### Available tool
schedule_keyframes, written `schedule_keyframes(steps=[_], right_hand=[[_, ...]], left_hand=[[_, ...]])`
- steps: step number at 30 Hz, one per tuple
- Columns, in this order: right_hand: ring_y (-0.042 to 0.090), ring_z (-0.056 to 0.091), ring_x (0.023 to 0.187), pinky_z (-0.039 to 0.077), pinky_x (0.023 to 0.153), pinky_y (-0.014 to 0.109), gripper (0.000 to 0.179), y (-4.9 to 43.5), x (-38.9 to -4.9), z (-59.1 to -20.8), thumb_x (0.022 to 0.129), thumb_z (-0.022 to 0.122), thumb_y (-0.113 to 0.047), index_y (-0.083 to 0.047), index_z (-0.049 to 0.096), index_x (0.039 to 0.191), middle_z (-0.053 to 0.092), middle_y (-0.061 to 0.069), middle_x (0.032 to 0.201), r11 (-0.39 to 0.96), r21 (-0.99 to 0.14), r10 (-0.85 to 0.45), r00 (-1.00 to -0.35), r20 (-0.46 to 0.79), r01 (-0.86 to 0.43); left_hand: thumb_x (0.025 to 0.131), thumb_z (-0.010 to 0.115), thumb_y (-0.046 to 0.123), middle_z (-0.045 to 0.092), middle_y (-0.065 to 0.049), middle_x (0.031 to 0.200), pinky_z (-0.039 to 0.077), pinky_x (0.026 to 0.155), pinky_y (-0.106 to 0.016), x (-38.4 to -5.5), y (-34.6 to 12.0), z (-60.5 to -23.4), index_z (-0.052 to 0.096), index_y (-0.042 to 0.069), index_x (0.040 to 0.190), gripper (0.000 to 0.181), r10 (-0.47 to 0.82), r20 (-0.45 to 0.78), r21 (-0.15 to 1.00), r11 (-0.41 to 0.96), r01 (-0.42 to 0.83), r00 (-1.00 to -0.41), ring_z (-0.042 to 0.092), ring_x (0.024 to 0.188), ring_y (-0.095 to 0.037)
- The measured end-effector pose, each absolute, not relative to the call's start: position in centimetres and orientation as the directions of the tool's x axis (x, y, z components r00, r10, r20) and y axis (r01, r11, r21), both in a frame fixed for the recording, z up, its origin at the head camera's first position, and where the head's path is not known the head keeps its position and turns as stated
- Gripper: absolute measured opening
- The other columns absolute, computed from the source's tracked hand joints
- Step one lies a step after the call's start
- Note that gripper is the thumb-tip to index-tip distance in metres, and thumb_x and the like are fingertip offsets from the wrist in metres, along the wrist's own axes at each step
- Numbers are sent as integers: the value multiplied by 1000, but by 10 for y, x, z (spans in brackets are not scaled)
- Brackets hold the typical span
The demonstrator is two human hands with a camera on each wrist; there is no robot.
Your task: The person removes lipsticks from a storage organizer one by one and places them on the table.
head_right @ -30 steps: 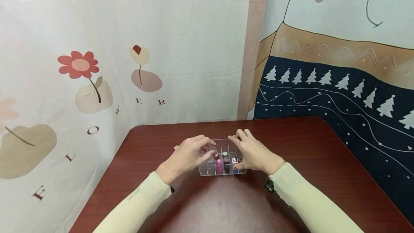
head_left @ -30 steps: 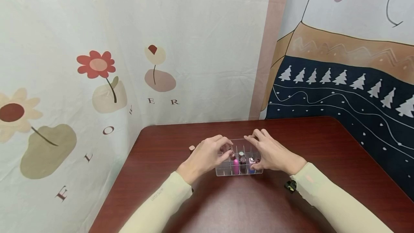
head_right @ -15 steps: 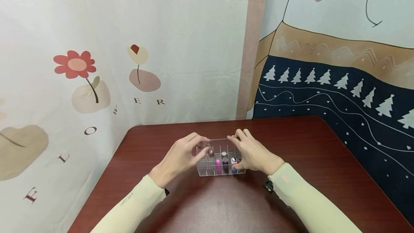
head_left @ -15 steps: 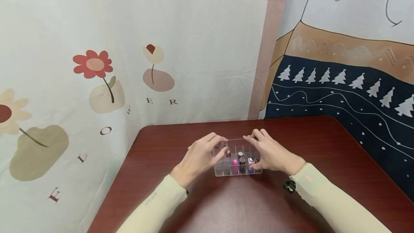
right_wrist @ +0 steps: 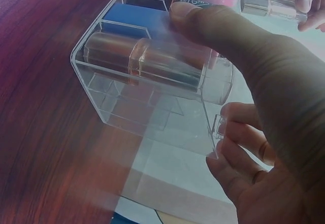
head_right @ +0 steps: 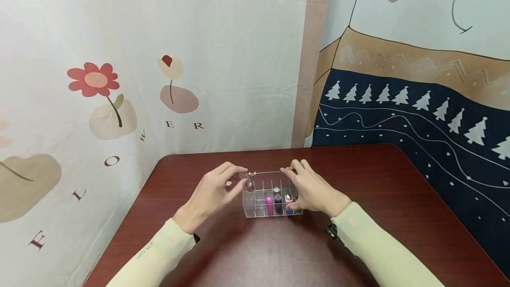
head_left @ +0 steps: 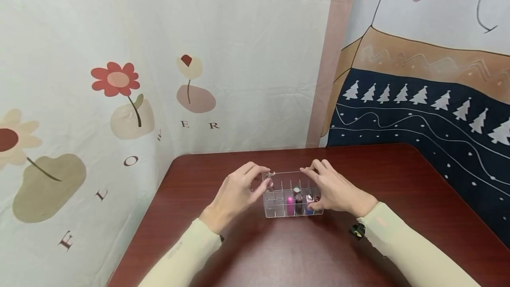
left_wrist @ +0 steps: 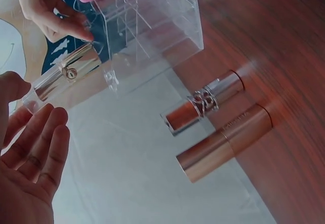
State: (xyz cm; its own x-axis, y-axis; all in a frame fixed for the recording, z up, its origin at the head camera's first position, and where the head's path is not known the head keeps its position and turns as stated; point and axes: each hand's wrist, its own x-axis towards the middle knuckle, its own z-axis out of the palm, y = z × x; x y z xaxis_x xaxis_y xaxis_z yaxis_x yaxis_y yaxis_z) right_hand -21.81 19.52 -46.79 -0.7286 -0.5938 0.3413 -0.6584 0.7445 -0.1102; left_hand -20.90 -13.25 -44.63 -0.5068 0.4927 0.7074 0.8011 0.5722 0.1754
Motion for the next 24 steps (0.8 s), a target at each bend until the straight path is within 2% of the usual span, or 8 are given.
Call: schedule_keyframes(steps=[5,11,16,18,24], right_hand=[[21,52,113,64,86,33,107,194,-217,-468,68,117,-40,-3,70,156,63,8,126,745,-114,-592,-730,342,-658],[21,52,113,64,86,33,107,193,-216,-467,68,117,-41,-3,70,156,63,8,127,745,-115,-592,-731,341,-657],[21,52,114,65,86,32,106,193,-216,-466,69,116,-41,-4,70,157,63,7,127,750,-121,-589,-739,326,-650],[20,52,114,66,86,32,106,194,-216,-465,69,116,-41,-5,69,158,63,7,128,754,-126,-584,-746,318,-644],[20,52,114,66,86,33,107,195,-217,-467,69,116,-41,-5,69,158,62,7,128,754,-138,-581,-750,317,-642]], left_hand=[[100,89,6,79,-3,107,65,78,-17,-211,-142,-446,82,8,123,24,475,718,186,574,797,-509,81,85,-12],[99,88,3,78,-2,108,67,75,-23,-211,-152,-446,82,8,125,27,458,727,190,582,791,-512,81,84,-15],[99,88,5,79,-1,109,59,69,-20,-213,-160,-447,83,9,125,26,437,737,168,620,766,-516,70,79,-10],[99,88,5,79,-1,108,59,68,-19,-213,-163,-448,83,10,125,27,429,738,168,630,758,-521,66,78,-9],[98,88,3,77,-1,105,62,69,-21,-213,-173,-449,83,9,124,27,398,744,183,652,736,-537,68,77,-7]])
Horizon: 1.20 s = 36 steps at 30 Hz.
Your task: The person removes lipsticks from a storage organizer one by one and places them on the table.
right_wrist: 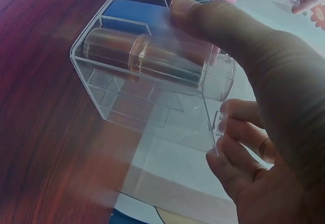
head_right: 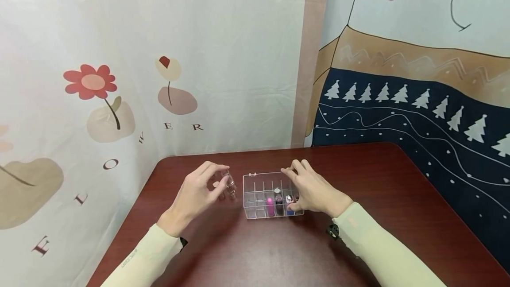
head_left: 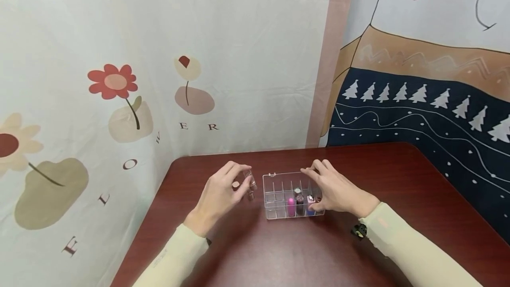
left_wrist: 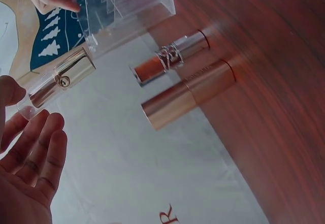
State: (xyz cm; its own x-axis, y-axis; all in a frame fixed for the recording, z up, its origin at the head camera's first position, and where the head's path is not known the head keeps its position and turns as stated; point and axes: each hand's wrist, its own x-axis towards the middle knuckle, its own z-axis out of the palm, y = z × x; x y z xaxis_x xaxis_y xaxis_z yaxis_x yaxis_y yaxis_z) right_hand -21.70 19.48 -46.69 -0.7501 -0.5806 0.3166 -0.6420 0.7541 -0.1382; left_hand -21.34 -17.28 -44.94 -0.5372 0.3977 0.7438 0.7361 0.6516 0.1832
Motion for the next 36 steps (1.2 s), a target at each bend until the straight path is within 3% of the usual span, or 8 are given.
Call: schedule_keyframes(steps=[6,14,23,30,36], right_hand=[[20,52,114,65,86,33,107,196,-217,-468,69,116,-41,-5,70,157,63,7,127,752,-136,-580,-745,330,-645],[20,51,113,62,85,32,105,195,-220,-464,70,116,-40,-3,69,157,62,7,125,745,-127,-589,-735,336,-655],[19,50,113,64,86,32,103,194,-218,-465,71,115,-41,-5,69,157,62,6,125,750,-141,-587,-749,307,-646],[18,50,113,63,85,32,103,194,-218,-466,72,114,-42,-6,69,158,61,5,126,750,-135,-589,-747,308,-647],[18,50,113,63,85,32,104,196,-218,-467,71,115,-42,-6,69,158,61,4,125,755,-128,-584,-748,315,-644]], left_hand=[[98,87,3,75,-2,103,60,71,-25,-213,-185,-451,82,7,124,27,379,739,195,671,716,-557,71,80,-12],[96,87,1,74,-1,102,55,71,-23,-215,-205,-448,83,10,124,29,348,756,190,693,695,-554,67,82,-13],[95,87,-2,75,-2,101,50,69,-18,-214,-226,-450,83,8,123,30,319,768,188,716,672,-555,71,82,-13],[95,87,-1,76,-4,101,59,73,-24,-216,-238,-454,82,6,120,27,295,765,181,755,630,-573,75,84,-14],[98,86,2,76,-3,101,64,74,-32,-219,-242,-461,83,7,119,22,282,724,206,782,588,-629,76,84,-13]])
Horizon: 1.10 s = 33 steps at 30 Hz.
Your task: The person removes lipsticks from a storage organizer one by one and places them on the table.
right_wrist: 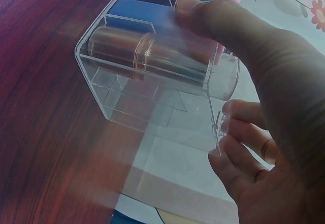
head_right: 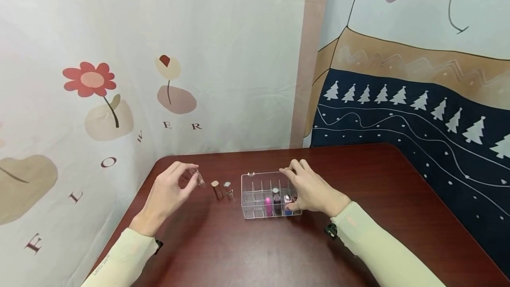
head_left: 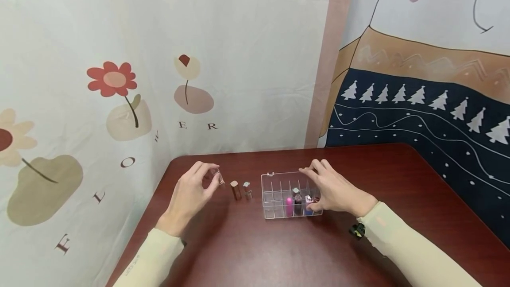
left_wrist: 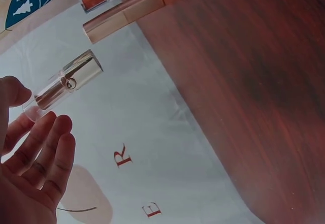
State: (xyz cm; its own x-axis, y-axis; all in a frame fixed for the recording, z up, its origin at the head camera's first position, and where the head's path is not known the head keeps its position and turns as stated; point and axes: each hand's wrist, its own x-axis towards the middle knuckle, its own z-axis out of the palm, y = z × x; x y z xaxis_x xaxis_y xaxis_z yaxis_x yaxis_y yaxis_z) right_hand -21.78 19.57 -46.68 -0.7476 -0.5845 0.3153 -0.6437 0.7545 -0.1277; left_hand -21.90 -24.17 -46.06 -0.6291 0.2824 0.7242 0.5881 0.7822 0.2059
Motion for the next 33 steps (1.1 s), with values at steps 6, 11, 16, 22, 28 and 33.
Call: schedule_keyframes(steps=[6,11,16,22,28,33], right_hand=[[19,50,112,62,84,31,104,195,-218,-467,70,115,-41,-6,69,157,61,4,124,755,-128,-583,-747,319,-643],[19,50,112,61,83,31,104,197,-217,-466,70,115,-41,-6,69,157,61,4,123,753,-130,-582,-746,324,-645],[19,50,112,61,83,32,104,198,-218,-465,70,115,-40,-6,70,157,61,4,123,753,-131,-581,-744,330,-645],[19,50,112,62,83,31,104,198,-218,-465,70,115,-40,-5,70,156,61,4,123,749,-134,-585,-743,325,-649],[18,50,111,61,83,32,104,196,-218,-466,69,116,-39,-4,70,156,60,4,121,745,-130,-590,-737,330,-654],[19,51,111,61,84,33,104,196,-218,-467,69,116,-40,-5,70,155,61,5,122,742,-126,-592,-732,337,-658]], left_hand=[[100,87,5,75,-1,101,67,74,-36,-219,-245,-468,82,9,119,21,278,649,252,800,545,-708,78,84,-14],[100,88,7,76,0,102,67,75,-37,-222,-245,-472,82,12,119,20,285,602,260,813,520,-746,79,85,-14],[101,87,10,76,-1,103,64,74,-35,-223,-244,-477,82,14,119,19,292,555,264,826,498,-779,78,85,-14],[102,87,11,76,-1,103,63,73,-33,-223,-245,-484,82,15,118,17,292,503,281,834,474,-813,77,83,-13],[103,86,11,77,-1,103,64,75,-33,-222,-245,-488,82,15,118,16,298,470,288,838,463,-831,77,85,-13],[102,87,11,78,-2,103,64,76,-32,-223,-244,-491,82,14,117,16,300,456,291,839,459,-838,78,86,-15]])
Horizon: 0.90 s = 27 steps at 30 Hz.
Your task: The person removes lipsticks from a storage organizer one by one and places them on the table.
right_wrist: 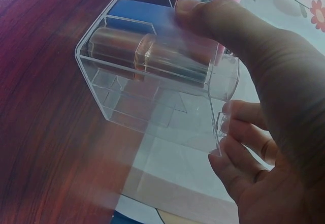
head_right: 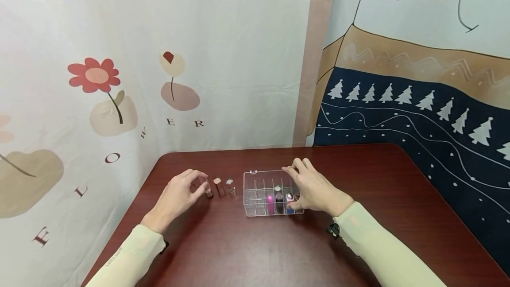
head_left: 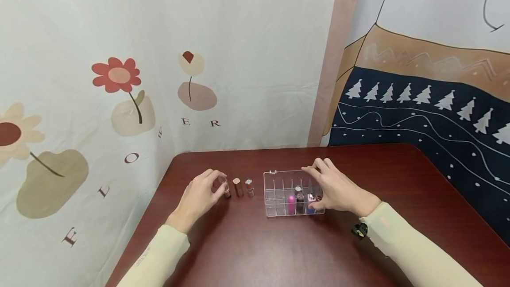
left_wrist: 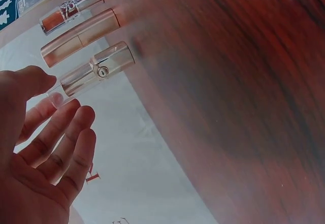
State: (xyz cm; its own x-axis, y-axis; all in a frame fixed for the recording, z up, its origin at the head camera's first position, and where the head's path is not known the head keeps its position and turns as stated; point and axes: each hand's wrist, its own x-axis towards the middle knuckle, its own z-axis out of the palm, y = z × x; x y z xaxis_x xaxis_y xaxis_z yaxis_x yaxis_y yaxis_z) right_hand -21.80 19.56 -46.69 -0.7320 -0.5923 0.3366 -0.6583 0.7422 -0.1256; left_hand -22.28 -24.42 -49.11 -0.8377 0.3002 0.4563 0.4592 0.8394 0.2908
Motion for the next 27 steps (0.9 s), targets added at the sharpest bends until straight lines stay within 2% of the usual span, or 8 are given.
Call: schedule_keyframes(steps=[8,18,27], right_hand=[[19,51,112,61,84,32,103,195,-219,-469,69,116,-40,-6,70,155,61,4,122,745,-126,-589,-734,339,-655],[19,51,112,61,84,32,104,193,-218,-468,69,115,-41,-6,70,156,60,4,122,743,-121,-594,-732,334,-658],[18,49,111,60,83,31,104,196,-218,-468,68,116,-40,-5,70,155,60,4,121,748,-122,-586,-736,339,-652]], left_hand=[[98,90,8,78,-1,100,64,74,-32,-226,-243,-495,82,14,113,17,304,489,271,838,473,-818,78,82,-14],[101,88,12,77,0,101,64,76,-33,-225,-245,-495,82,15,116,16,280,453,294,849,439,-846,76,84,-12],[101,87,13,77,-4,104,63,74,-35,-226,-243,-492,82,12,122,21,284,451,282,854,437,-846,77,87,-20]])
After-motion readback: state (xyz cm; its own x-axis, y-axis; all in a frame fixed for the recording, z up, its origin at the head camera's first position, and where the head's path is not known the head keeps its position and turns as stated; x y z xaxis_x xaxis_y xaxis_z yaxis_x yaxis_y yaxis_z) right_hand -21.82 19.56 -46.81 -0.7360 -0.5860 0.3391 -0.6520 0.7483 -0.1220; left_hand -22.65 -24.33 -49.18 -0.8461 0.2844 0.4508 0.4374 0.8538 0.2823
